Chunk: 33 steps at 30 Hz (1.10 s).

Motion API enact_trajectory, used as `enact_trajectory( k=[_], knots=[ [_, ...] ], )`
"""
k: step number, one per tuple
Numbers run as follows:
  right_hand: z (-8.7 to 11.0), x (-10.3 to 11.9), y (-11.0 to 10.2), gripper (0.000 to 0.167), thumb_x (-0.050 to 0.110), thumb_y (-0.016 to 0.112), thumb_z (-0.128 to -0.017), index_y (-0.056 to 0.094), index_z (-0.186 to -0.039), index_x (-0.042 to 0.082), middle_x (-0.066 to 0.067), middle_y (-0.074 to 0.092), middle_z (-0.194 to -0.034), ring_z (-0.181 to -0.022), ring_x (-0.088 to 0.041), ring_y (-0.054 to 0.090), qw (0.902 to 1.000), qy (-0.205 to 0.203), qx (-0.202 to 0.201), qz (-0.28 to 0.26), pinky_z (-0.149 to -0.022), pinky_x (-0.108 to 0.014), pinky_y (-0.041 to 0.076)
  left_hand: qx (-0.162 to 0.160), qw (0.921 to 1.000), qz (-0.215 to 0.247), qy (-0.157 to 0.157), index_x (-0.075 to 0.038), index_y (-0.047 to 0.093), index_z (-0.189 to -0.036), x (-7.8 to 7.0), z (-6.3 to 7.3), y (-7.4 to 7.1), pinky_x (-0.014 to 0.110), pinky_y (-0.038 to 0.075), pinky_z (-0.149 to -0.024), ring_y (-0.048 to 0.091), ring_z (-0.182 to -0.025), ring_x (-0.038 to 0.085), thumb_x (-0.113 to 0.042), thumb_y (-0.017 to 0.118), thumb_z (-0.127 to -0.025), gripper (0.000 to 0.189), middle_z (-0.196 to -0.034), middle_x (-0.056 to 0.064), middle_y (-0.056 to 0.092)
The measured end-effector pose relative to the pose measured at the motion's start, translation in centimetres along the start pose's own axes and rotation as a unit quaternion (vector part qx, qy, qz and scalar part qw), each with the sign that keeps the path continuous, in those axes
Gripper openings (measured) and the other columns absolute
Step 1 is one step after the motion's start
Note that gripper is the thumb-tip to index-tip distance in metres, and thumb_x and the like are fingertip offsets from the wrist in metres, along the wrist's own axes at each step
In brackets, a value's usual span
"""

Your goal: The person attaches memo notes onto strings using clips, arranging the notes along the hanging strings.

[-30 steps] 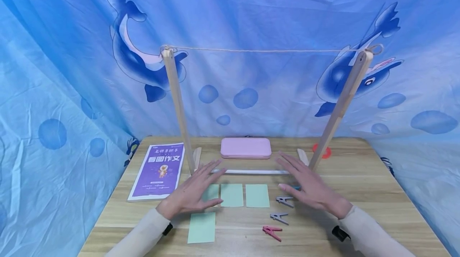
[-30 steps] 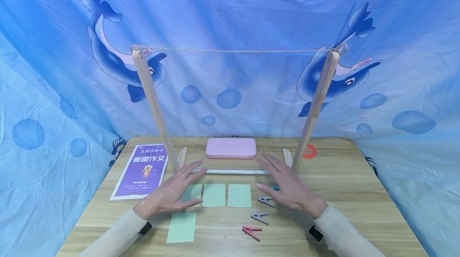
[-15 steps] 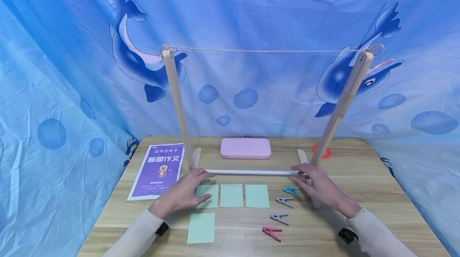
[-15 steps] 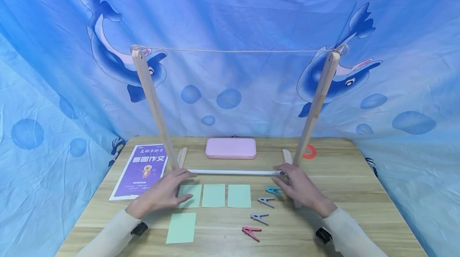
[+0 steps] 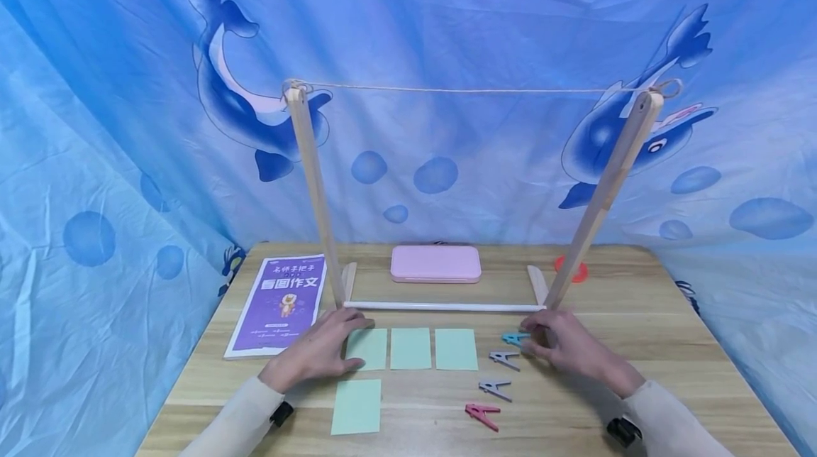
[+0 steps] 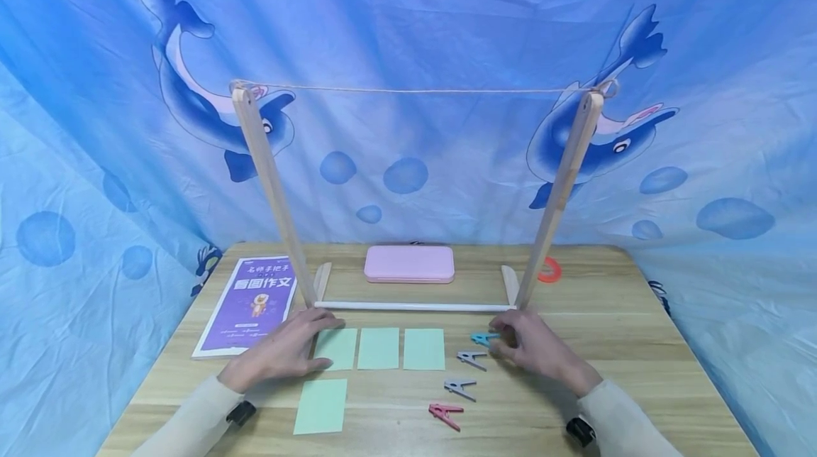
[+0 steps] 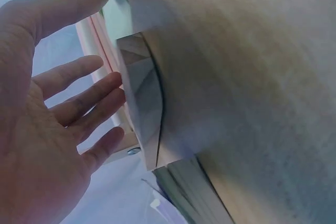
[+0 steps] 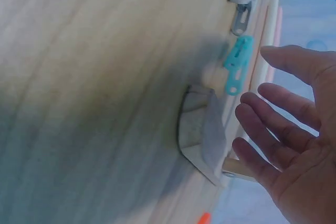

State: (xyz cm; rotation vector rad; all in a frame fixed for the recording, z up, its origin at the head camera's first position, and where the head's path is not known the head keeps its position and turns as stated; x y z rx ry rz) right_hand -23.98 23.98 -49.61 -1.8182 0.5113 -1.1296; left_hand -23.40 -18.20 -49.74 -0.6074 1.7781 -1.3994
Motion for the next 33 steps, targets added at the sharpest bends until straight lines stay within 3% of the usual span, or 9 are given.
enact_trajectory(
  k=[6,10,21,33],
  knots=[
    [0.0,-0.3,0.8,0.032,0.017,0.089,-0.081,0.076,-0.11,0.012,0.003,0.076,-0.1,-0.087,-0.006,0.068,0.9995,0.016,0.025,0.009,-0.078,-0.028,0.062,0.013,0.9999,-0.002,-0.007,-0.012,0.064,-0.141,0.0,-0.1,0.2,0.062,0.046,-0.115,0.058,-0.132,0.037,-0.036,0.089,-0.08,0.069,-0.142,0.015,0.062],
    [-0.1,-0.4,0.9,0.033,0.013,0.089,-0.08,0.076,-0.11,0.011,0.002,0.074,-0.099,-0.084,-0.005,0.066,0.9992,0.026,0.031,0.007,-0.074,-0.025,0.06,0.025,0.9996,-0.006,-0.01,-0.01,0.064,-0.141,-0.2,-0.3,0.2,0.06,0.047,-0.115,0.059,-0.13,0.036,-0.035,0.088,-0.082,0.069,-0.14,0.013,0.062],
    [-0.2,-0.3,1.1,0.029,0.01,0.087,-0.081,0.077,-0.108,0.011,0.002,0.075,-0.1,-0.086,-0.008,0.068,0.9993,0.008,0.024,0.029,-0.075,-0.026,0.062,0.046,0.998,0.028,-0.032,-0.009,0.062,-0.143,0.0,-0.5,0.5,0.053,0.053,-0.107,0.059,-0.119,0.025,-0.032,0.087,-0.084,0.068,-0.13,0.006,0.06],
    [-0.4,-0.5,1.5,0.027,0.014,0.088,-0.08,0.077,-0.105,0.014,0.005,0.073,-0.097,-0.084,-0.003,0.065,0.9979,0.034,0.034,0.044,-0.074,-0.022,0.057,0.012,0.9977,0.063,-0.025,-0.014,0.066,-0.135,0.1,-0.3,0.6,0.046,0.054,-0.099,0.058,-0.107,0.016,-0.028,0.09,-0.08,0.062,-0.12,0.0,0.059]
  ],
)
Point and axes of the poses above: each hand's wrist, its own z-axis away from the middle knuckle, its own y-axis out of the palm, x = y × z, the point moved 6 cm from there along -z, towards the middle knuckle
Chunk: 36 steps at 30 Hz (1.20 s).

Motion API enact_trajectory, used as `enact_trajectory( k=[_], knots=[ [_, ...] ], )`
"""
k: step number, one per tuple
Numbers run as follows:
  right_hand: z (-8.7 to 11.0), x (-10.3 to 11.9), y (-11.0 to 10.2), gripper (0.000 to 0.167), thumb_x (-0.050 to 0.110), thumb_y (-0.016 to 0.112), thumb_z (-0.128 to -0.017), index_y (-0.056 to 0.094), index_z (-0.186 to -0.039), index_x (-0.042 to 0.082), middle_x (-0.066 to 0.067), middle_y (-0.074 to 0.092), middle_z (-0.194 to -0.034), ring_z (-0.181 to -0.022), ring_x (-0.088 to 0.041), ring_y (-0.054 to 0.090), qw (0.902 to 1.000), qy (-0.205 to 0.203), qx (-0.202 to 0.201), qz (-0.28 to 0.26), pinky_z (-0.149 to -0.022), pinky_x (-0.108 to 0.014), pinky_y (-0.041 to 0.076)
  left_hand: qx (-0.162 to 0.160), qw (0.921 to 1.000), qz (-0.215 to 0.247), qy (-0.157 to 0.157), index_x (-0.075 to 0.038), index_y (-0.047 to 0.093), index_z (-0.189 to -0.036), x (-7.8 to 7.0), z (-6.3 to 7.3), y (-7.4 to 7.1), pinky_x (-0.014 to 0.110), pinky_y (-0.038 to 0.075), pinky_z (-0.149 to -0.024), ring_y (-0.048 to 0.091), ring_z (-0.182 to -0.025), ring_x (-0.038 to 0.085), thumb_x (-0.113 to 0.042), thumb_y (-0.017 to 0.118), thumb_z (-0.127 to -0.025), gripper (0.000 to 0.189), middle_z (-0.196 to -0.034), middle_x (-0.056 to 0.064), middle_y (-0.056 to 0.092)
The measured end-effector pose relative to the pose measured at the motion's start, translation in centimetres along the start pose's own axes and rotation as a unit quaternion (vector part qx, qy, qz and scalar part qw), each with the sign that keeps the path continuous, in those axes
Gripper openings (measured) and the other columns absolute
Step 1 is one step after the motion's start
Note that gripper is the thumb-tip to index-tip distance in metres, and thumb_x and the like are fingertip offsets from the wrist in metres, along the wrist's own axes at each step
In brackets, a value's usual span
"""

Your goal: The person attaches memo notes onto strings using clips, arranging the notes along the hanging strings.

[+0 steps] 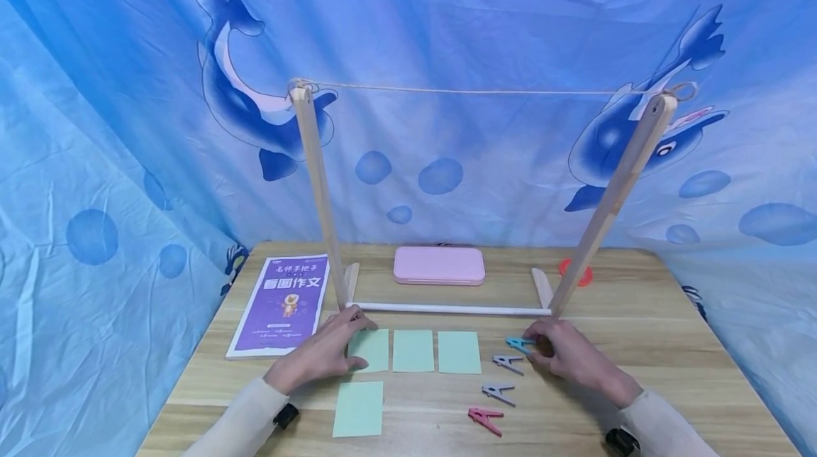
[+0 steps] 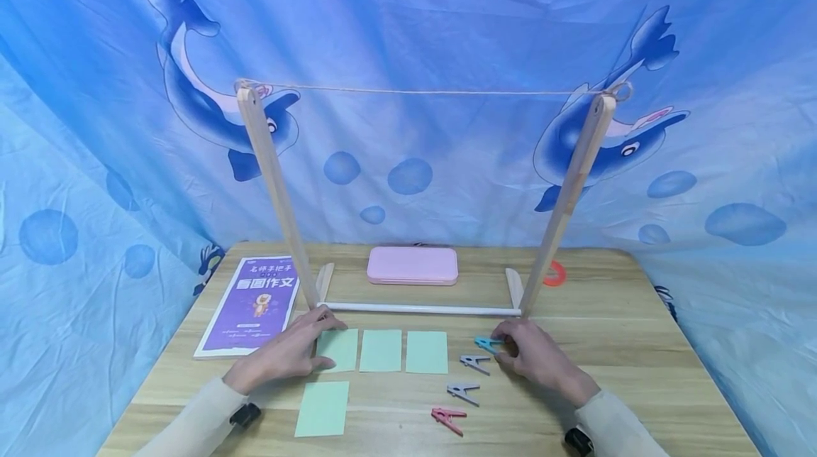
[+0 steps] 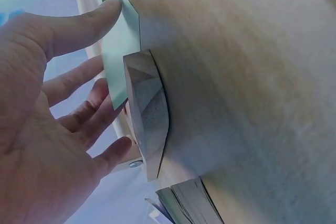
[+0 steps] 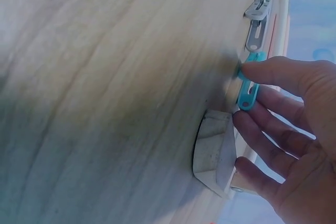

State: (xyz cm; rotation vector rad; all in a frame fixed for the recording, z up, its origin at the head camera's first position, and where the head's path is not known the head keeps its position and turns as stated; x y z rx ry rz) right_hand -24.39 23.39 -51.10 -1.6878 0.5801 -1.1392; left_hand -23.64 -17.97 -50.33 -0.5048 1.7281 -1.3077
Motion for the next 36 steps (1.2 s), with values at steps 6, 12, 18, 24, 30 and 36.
enact_trajectory(
  k=[6,12,18,24,30,36],
  knots=[
    [-0.1,0.1,-0.1,0.025,0.016,0.087,-0.081,0.077,-0.103,0.018,0.008,0.072,-0.095,-0.083,-0.002,0.062,1.0,0.009,-0.002,-0.003,-0.072,-0.021,0.054,0.0,0.9998,0.014,-0.013,-0.016,0.063,-0.137,0.0,0.2,0.1,0.052,0.05,-0.107,0.062,-0.124,0.028,-0.028,0.089,-0.081,0.063,-0.138,0.006,0.064],
    [-0.1,0.5,-0.5,0.023,0.014,0.087,-0.082,0.076,-0.103,0.017,0.007,0.072,-0.096,-0.085,-0.004,0.062,0.9997,0.001,-0.02,-0.015,-0.072,-0.022,0.055,-0.005,0.9997,0.025,0.003,-0.01,0.063,-0.138,-0.1,0.4,0.2,0.051,0.052,-0.113,0.064,-0.13,0.028,-0.018,0.085,-0.085,0.058,-0.139,0.008,0.069],
    [-0.2,1.2,-1.0,0.022,0.013,0.086,-0.083,0.076,-0.103,0.016,0.005,0.071,-0.096,-0.084,-0.006,0.063,0.9993,-0.013,-0.029,-0.019,-0.071,-0.023,0.056,-0.024,0.9992,0.026,0.022,-0.01,0.063,-0.137,-0.3,0.6,-0.1,0.048,0.054,-0.111,0.066,-0.128,0.027,-0.005,0.073,-0.094,0.045,-0.137,0.007,0.07],
    [-0.4,2.1,-1.7,0.02,0.014,0.085,-0.085,0.077,-0.103,0.015,0.007,0.068,-0.092,-0.081,-0.004,0.061,0.9985,-0.036,-0.035,-0.022,-0.068,-0.022,0.056,-0.051,0.9969,0.059,0.009,-0.01,0.068,-0.13,-0.2,0.6,-1.0,0.035,0.064,-0.092,0.073,-0.104,0.017,-0.003,0.073,-0.093,0.038,-0.127,0.006,0.074],
    [-0.8,3.1,-2.3,0.021,0.014,0.083,-0.086,0.077,-0.107,0.016,0.008,0.069,-0.096,-0.086,-0.005,0.068,0.9986,-0.045,-0.019,-0.021,-0.072,-0.024,0.062,-0.072,0.992,0.104,0.002,-0.011,0.072,-0.117,-0.3,0.8,-1.9,0.019,0.06,-0.071,0.067,-0.082,0.004,-0.004,0.073,-0.094,0.024,-0.109,0.004,0.077],
    [-1.1,4.7,-3.2,0.019,0.01,0.08,-0.087,0.077,-0.105,0.015,0.008,0.068,-0.097,-0.085,-0.003,0.067,0.9957,-0.085,-0.022,-0.03,-0.071,-0.022,0.062,-0.099,0.985,0.141,-0.01,-0.014,0.073,-0.121,-0.6,1.0,-2.6,0.02,0.06,-0.067,0.069,-0.079,0.012,-0.004,0.069,-0.098,0.026,-0.11,0.004,0.078]
  ],
)
Point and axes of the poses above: each hand's wrist, its own z-axis away from the middle knuckle, its own y-axis out of the palm, x = y × z, the point moved 6 cm from there along -z, towards the middle knuckle
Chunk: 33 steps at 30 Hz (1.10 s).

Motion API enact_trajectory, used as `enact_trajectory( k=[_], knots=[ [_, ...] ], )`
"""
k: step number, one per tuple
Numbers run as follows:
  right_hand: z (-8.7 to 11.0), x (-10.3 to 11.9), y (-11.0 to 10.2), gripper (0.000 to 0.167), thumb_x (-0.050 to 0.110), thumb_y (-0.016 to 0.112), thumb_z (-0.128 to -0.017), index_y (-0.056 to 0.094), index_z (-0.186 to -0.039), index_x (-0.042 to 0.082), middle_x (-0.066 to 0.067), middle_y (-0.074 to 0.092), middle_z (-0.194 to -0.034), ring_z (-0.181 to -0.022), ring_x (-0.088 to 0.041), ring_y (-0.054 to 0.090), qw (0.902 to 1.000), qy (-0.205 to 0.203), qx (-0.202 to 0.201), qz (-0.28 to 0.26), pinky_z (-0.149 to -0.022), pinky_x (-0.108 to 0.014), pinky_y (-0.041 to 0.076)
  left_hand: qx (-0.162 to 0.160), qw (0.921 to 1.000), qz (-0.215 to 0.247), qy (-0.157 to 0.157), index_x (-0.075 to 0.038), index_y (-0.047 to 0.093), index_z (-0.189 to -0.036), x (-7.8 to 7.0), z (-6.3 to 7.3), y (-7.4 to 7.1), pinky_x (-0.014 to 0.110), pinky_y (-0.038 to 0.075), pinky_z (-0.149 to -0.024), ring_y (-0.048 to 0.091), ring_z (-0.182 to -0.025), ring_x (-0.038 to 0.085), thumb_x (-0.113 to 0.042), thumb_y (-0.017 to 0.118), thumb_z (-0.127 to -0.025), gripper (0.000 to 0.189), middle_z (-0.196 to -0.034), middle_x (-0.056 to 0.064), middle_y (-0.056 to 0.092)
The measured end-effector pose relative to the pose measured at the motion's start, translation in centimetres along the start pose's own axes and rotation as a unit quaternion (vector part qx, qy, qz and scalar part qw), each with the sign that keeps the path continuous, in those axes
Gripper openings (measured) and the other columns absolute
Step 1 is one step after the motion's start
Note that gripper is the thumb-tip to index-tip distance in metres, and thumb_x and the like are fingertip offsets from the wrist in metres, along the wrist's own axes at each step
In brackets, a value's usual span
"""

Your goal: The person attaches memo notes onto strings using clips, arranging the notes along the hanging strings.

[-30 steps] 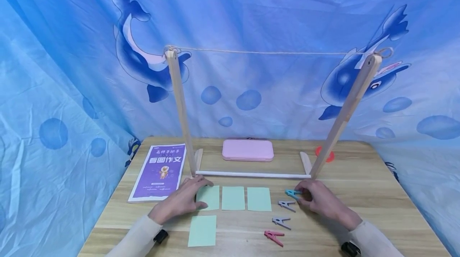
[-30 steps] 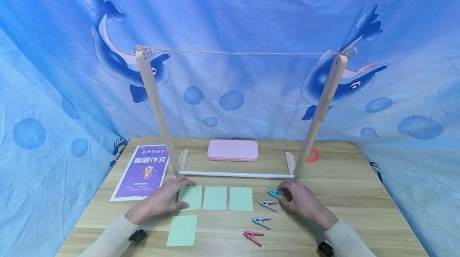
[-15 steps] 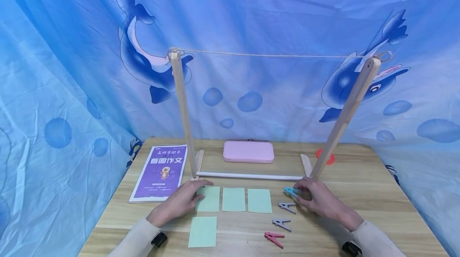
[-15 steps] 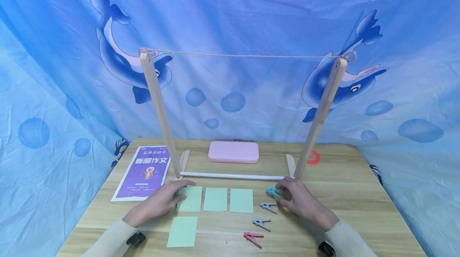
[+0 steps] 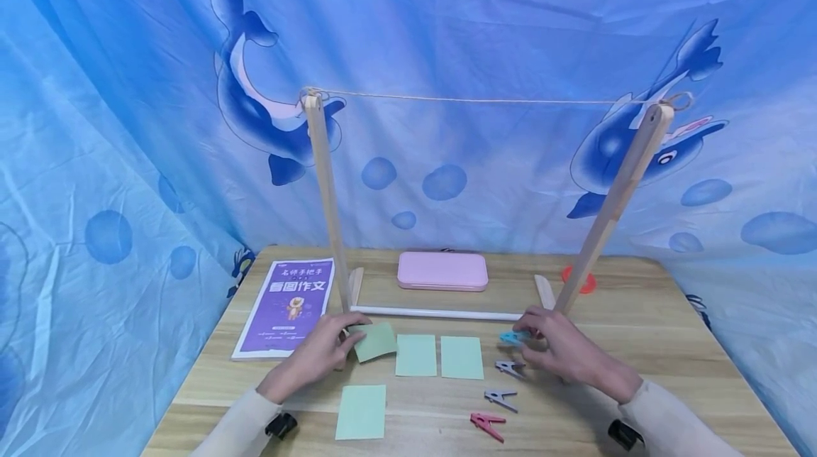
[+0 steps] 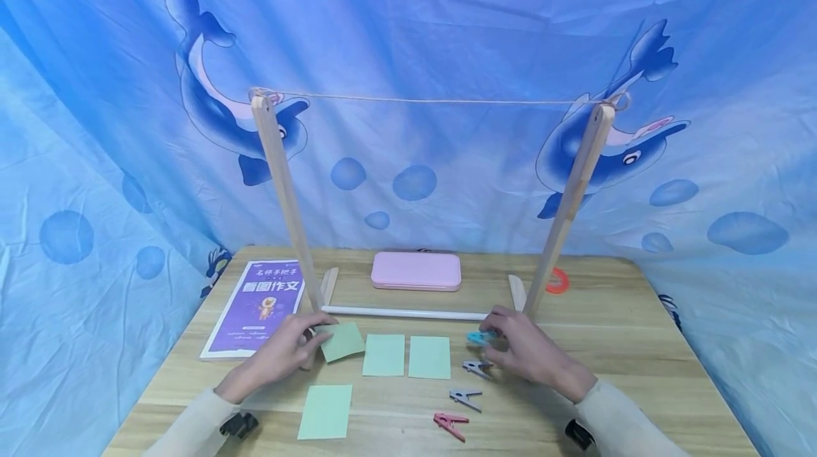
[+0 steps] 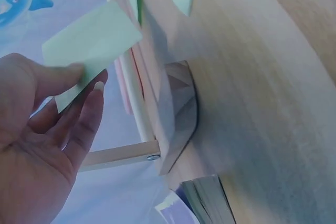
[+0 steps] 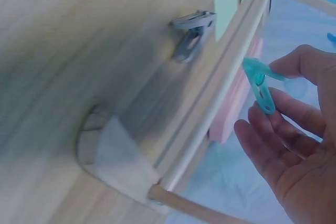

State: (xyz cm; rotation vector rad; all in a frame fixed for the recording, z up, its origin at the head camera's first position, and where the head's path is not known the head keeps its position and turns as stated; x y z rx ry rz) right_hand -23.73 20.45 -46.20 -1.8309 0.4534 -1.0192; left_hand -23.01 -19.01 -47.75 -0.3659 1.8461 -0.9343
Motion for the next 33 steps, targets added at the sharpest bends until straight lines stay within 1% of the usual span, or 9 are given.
enact_trajectory(
  k=[4,8,13,16,20,23,26,29,33],
  knots=[
    [-0.6,1.2,-0.7,0.019,0.008,0.08,-0.087,0.077,-0.105,0.016,0.007,0.068,-0.097,-0.084,-0.005,0.067,0.999,-0.039,-0.017,-0.012,-0.07,-0.024,0.062,-0.031,0.9994,0.016,-0.003,-0.016,0.073,-0.121,-0.4,-0.2,-0.5,0.022,0.061,-0.073,0.072,-0.085,0.015,-0.003,0.067,-0.098,0.027,-0.108,0.002,0.079],
    [-1.3,2.0,-1.6,0.023,0.007,0.081,-0.086,0.077,-0.107,0.015,0.005,0.07,-0.098,-0.085,-0.008,0.068,0.9977,-0.056,-0.032,-0.02,-0.071,-0.027,0.063,-0.069,0.997,0.035,0.002,-0.015,0.074,-0.115,-0.8,-0.5,-1.0,0.025,0.063,-0.08,0.074,-0.089,0.011,-0.003,0.072,-0.095,0.023,-0.103,0.0,0.08],
    [-2.2,2.9,-2.5,0.029,0.006,0.083,-0.084,0.074,-0.11,0.011,0.001,0.074,-0.101,-0.086,-0.012,0.071,0.9973,-0.056,-0.038,-0.027,-0.074,-0.029,0.064,-0.133,0.9898,0.048,0.016,-0.015,0.074,-0.105,-1.4,-0.6,-1.5,0.026,0.064,-0.079,0.074,-0.084,0.004,-0.007,0.078,-0.092,0.016,-0.095,-0.002,0.08],
    [-2.8,3.3,-2.9,0.031,0.004,0.084,-0.083,0.071,-0.11,0.011,-0.001,0.075,-0.102,-0.088,-0.016,0.074,0.9972,-0.047,-0.033,-0.048,-0.078,-0.032,0.066,-0.167,0.9846,0.049,0.021,-0.015,0.074,-0.102,-1.7,-0.5,-1.8,0.025,0.064,-0.077,0.072,-0.08,0.002,-0.009,0.08,-0.09,0.014,-0.09,-0.003,0.079],
    [-3.6,4.1,-3.6,0.03,0.002,0.086,-0.081,0.072,-0.105,0.01,-0.001,0.075,-0.1,-0.091,-0.02,0.075,0.9962,-0.046,-0.037,-0.065,-0.081,-0.034,0.067,-0.193,0.9792,0.061,0.011,-0.014,0.074,-0.103,-1.9,-0.3,-2.3,0.024,0.064,-0.075,0.07,-0.079,0.001,-0.01,0.081,-0.09,0.015,-0.089,-0.003,0.078],
    [-4.3,4.9,-4.3,0.029,0.002,0.088,-0.08,0.074,-0.104,0.01,-0.002,0.076,-0.1,-0.092,-0.021,0.075,0.9959,-0.048,-0.047,-0.06,-0.081,-0.033,0.067,-0.204,0.9757,0.081,0.004,-0.013,0.075,-0.105,-2.1,-0.4,-2.6,0.023,0.064,-0.078,0.071,-0.081,0.002,-0.012,0.081,-0.091,0.016,-0.092,-0.001,0.078],
    [-4.8,5.6,-5.0,0.028,0.006,0.088,-0.081,0.076,-0.106,0.012,0.0,0.077,-0.103,-0.095,-0.02,0.076,0.9961,-0.045,-0.048,-0.059,-0.084,-0.034,0.067,-0.222,0.9685,0.112,0.009,-0.011,0.076,-0.106,-2.3,-0.6,-2.8,0.022,0.064,-0.08,0.072,-0.082,0.004,-0.011,0.081,-0.091,0.016,-0.094,0.003,0.078],
    [-5.5,6.5,-5.6,0.027,0.01,0.086,-0.085,0.076,-0.109,0.014,0.002,0.078,-0.105,-0.099,-0.02,0.076,0.9962,-0.046,-0.042,-0.061,-0.089,-0.035,0.066,-0.25,0.9571,0.147,0.015,-0.008,0.078,-0.105,-2.7,-0.7,-3.1,0.021,0.064,-0.079,0.072,-0.08,0.005,-0.008,0.082,-0.089,0.016,-0.093,0.007,0.078],
    [-6.3,7.8,-6.6,0.026,0.014,0.083,-0.089,0.075,-0.113,0.015,0.003,0.079,-0.106,-0.097,-0.019,0.077,0.9962,-0.058,-0.041,-0.05,-0.088,-0.037,0.066,-0.281,0.9442,0.171,0.019,-0.01,0.08,-0.104,-3.3,-1.1,-3.4,0.018,0.063,-0.079,0.072,-0.081,0.005,-0.006,0.081,-0.089,0.016,-0.094,0.008,0.079]
  ],
)
Point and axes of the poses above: each hand's wrist, its own z-axis away from the middle knuckle, its own y-axis out of the palm, x = y × z, the point moved 6 cm from there along -z, towards the middle knuckle
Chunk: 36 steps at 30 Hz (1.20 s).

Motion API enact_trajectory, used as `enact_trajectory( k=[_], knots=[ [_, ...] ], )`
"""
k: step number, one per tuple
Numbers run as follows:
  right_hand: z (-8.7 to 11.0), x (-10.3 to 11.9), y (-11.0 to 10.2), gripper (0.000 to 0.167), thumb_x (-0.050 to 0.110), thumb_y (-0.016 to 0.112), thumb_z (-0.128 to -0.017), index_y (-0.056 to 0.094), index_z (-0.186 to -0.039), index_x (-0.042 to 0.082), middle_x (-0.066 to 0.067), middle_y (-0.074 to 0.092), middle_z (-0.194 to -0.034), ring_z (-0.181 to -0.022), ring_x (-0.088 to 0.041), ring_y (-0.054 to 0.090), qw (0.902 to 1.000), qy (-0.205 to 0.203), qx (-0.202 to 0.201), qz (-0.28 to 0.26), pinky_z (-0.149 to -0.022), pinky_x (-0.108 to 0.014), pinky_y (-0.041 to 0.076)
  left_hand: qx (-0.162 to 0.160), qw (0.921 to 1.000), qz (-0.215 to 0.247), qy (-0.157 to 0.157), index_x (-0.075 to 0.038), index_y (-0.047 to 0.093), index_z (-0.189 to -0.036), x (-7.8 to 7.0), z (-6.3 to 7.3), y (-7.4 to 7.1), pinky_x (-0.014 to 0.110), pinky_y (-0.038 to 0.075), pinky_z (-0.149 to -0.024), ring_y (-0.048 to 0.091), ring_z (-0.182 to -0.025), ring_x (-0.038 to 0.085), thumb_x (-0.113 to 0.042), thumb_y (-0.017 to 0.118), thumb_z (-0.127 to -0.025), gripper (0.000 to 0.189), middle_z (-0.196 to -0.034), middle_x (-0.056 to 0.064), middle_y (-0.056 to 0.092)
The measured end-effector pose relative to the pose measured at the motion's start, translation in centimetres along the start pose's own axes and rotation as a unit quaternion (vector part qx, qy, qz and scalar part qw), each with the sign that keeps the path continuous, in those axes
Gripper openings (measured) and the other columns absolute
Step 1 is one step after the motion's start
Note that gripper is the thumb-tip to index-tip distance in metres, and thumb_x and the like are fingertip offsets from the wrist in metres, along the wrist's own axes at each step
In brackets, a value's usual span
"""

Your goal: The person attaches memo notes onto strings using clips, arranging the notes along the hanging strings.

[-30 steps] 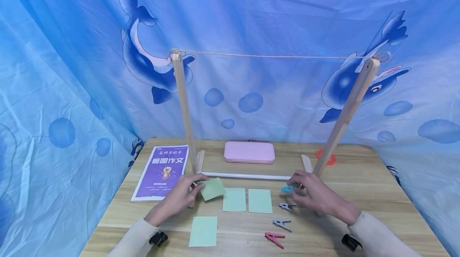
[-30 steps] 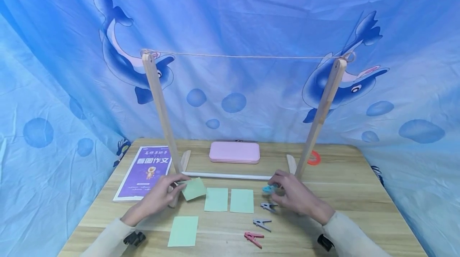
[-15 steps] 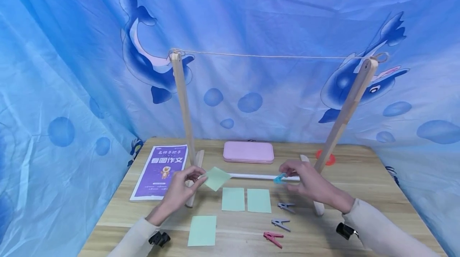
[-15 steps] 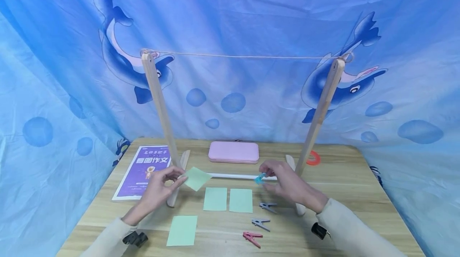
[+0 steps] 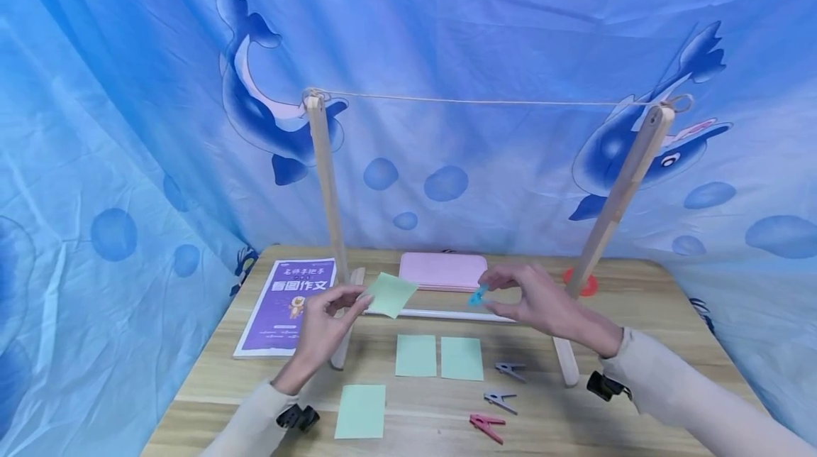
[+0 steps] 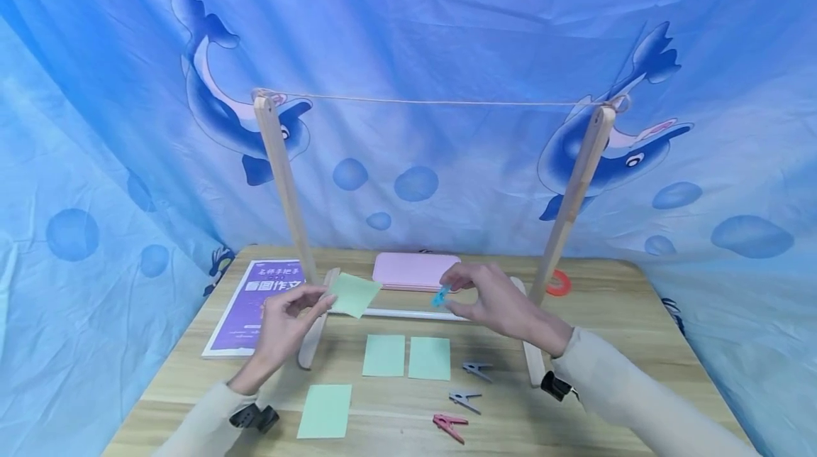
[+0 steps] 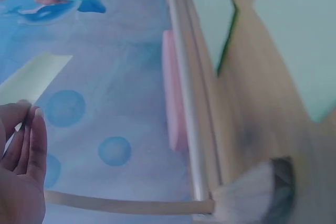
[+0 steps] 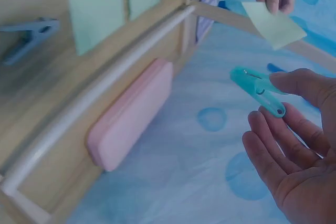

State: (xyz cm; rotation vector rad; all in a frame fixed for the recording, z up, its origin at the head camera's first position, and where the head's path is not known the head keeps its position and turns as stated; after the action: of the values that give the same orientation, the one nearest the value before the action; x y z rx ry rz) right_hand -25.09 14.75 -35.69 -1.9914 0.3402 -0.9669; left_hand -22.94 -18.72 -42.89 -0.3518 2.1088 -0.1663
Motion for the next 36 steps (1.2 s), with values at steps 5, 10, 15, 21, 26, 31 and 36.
enact_trajectory(
  k=[5,10,15,21,26,31,36],
  knots=[
    [-1.5,1.8,-1.0,0.029,0.016,0.082,-0.091,0.074,-0.118,0.013,0.0,0.078,-0.11,-0.097,-0.016,0.077,0.9998,-0.02,0.002,-0.001,-0.088,-0.036,0.065,-0.012,0.9991,0.039,0.008,-0.002,0.078,-0.109,-0.8,-0.8,0.1,0.022,0.065,-0.082,0.076,-0.088,0.004,-0.003,0.077,-0.093,0.016,-0.107,0.02,0.078],
    [-2.9,3.4,-1.9,0.032,0.015,0.081,-0.092,0.073,-0.122,0.011,-0.004,0.077,-0.115,-0.101,-0.019,0.077,0.9989,-0.045,0.005,-0.009,-0.092,-0.037,0.065,-0.028,0.997,0.072,0.004,0.006,0.074,-0.115,-1.2,-1.4,0.2,0.024,0.065,-0.085,0.079,-0.087,0.011,-0.002,0.073,-0.096,0.021,-0.105,0.028,0.077],
    [-4.3,5.0,-2.8,0.035,0.012,0.08,-0.092,0.071,-0.126,0.008,-0.005,0.076,-0.117,-0.101,-0.019,0.076,0.997,-0.076,-0.009,-0.011,-0.092,-0.034,0.065,-0.044,0.9967,0.069,0.006,0.003,0.073,-0.12,-2.0,-1.8,0.2,0.023,0.064,-0.085,0.079,-0.086,0.018,-0.006,0.072,-0.097,0.024,-0.1,0.024,0.077],
    [-6.0,7.3,-4.5,0.033,0.008,0.085,-0.087,0.071,-0.116,0.006,-0.007,0.077,-0.109,-0.098,-0.019,0.076,0.9943,-0.098,-0.037,-0.019,-0.089,-0.033,0.066,-0.067,0.9952,0.069,0.014,0.001,0.071,-0.121,-3.3,-2.9,-0.2,0.023,0.065,-0.085,0.077,-0.087,0.009,-0.008,0.074,-0.097,0.026,-0.101,0.023,0.077],
    [-7.3,9.1,-5.8,0.032,0.006,0.086,-0.084,0.072,-0.113,0.006,-0.008,0.077,-0.107,-0.098,-0.02,0.076,0.9914,-0.118,-0.053,-0.018,-0.089,-0.034,0.066,-0.09,0.992,0.085,0.023,0.004,0.071,-0.116,-4.4,-3.9,-0.7,0.023,0.064,-0.085,0.076,-0.087,0.008,-0.005,0.075,-0.095,0.022,-0.102,0.022,0.076],
    [-8.6,10.4,-6.7,0.03,0.01,0.085,-0.087,0.072,-0.114,0.006,-0.006,0.077,-0.108,-0.099,-0.02,0.077,0.9902,-0.126,-0.06,-0.012,-0.09,-0.033,0.066,-0.119,0.9858,0.113,0.035,0.006,0.071,-0.115,-5.3,-4.8,-1.0,0.023,0.065,-0.083,0.076,-0.086,0.01,-0.002,0.074,-0.095,0.022,-0.1,0.013,0.077],
    [-9.7,11.6,-7.7,0.029,0.013,0.083,-0.089,0.073,-0.116,0.006,-0.007,0.077,-0.108,-0.096,-0.019,0.076,0.9879,-0.135,-0.076,-0.013,-0.089,-0.03,0.065,-0.143,0.9806,0.121,0.058,0.006,0.07,-0.118,-6.4,-5.6,-1.3,0.025,0.065,-0.082,0.077,-0.086,0.01,0.0,0.074,-0.095,0.025,-0.1,0.006,0.077]
  ],
)
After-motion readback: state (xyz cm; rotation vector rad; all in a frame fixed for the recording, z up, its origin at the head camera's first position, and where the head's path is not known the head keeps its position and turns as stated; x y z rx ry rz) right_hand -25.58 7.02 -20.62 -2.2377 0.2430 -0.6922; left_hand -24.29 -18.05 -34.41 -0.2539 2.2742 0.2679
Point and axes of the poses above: each hand's wrist, its own z-axis away from the middle knuckle, its own y-axis out of the palm, x = y × z, the point moved 6 cm from there along -z, towards the middle knuckle
